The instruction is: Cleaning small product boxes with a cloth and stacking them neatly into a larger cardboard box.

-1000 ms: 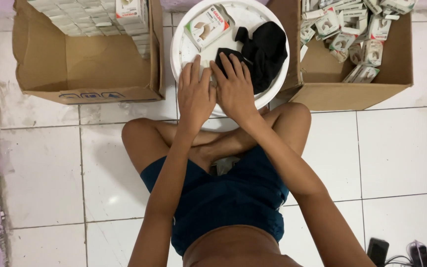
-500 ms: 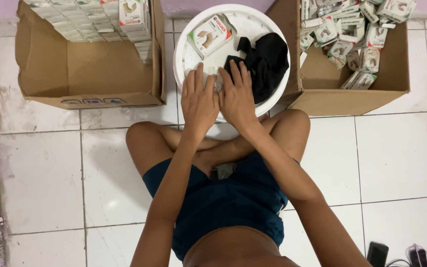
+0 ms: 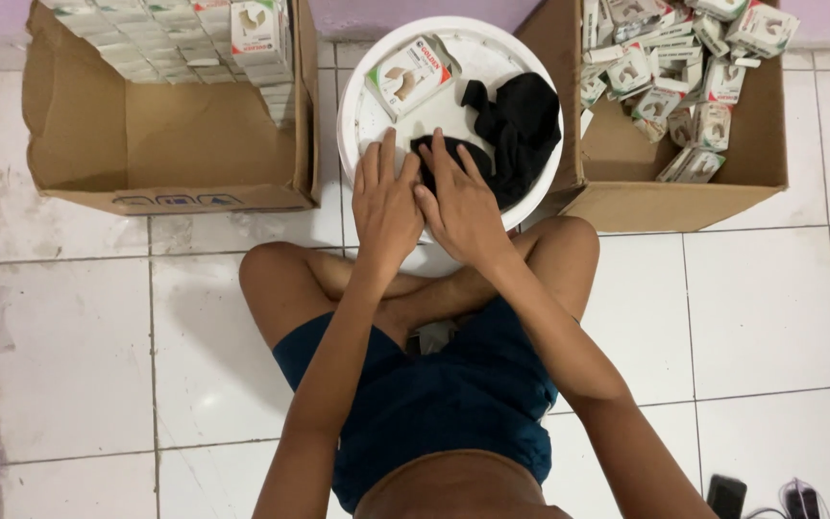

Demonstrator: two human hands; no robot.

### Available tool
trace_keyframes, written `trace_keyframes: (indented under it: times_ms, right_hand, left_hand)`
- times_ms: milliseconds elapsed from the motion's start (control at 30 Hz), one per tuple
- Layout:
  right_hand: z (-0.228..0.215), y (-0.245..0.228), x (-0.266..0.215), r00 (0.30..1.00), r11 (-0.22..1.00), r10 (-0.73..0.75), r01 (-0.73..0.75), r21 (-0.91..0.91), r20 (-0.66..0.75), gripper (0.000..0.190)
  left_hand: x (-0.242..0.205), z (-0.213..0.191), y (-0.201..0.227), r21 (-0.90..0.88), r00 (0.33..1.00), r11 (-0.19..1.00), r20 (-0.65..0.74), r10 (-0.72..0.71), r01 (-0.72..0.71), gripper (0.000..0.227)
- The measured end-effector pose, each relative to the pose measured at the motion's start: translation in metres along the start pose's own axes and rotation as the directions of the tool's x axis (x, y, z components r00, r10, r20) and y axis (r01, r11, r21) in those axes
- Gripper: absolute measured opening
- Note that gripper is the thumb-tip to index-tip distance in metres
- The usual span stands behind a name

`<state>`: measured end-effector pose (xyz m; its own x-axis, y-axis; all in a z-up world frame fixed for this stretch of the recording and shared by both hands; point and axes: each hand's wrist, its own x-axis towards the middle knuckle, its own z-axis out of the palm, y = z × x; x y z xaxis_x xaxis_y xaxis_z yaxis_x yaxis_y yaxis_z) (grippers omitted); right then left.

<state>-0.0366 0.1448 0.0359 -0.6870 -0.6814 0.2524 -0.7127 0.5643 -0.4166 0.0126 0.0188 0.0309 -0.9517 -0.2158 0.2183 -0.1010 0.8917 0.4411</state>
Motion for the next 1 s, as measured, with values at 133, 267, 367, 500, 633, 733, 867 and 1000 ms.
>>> trace_keyframes:
  times_ms: [133,267,367,500,633,733,867,1000]
  right_hand:
    - [-0.005,-0.018,0.008,0.998,0.997,0.057,-0.055,-0.051,0.04,0.085]
    - [-0.008,-0.027,-0.002,0.99,0.989,0.101,-0.089,-0.121,0.095,0.098]
    - [-0.007,-0.022,0.002,0.991,0.99,0.09,-0.078,-0.114,0.104,0.109]
    - [-0.013,-0.022,0.008,0.995,0.994,0.033,-0.023,-0.111,0.098,0.111]
    - [-0.011,-0.025,-0.022,0.996,0.993,-0.014,0.024,-0.112,0.089,0.111]
    - [-0.017,-0.027,-0.035,0.99,0.992,-0.12,0.123,-0.036,0.077,0.114]
    - [-0.031,-0.019,-0.039,0.986,0.976,-0.144,0.128,0.174,0.081,0.115]
    - [-0.035,-0.004,-0.032,0.987,0.952,-0.124,0.091,0.291,0.099,0.111]
  left_hand:
    - [0.004,-0.013,-0.002,-0.024,1.0,0.999,0.0,0.029,-0.029,0.022]
    - [0.008,-0.01,-0.016,-0.053,0.995,0.995,0.035,0.09,-0.088,0.025]
    - [0.006,-0.01,-0.024,-0.044,0.991,0.991,0.045,0.129,-0.127,0.026]
    - [0.007,-0.019,-0.017,-0.039,0.99,0.991,0.049,0.132,-0.13,0.028]
    - [0.003,-0.002,-0.025,0.001,0.988,0.988,0.021,0.155,-0.155,0.028]
    - [0.005,0.002,-0.023,0.015,0.989,0.989,-0.013,0.145,-0.145,0.029]
    - [0.002,0.009,-0.023,-0.001,0.992,0.993,-0.043,0.117,-0.118,0.025]
    - [0.003,0.004,-0.022,-0.004,0.994,0.994,-0.008,0.113,-0.113,0.026]
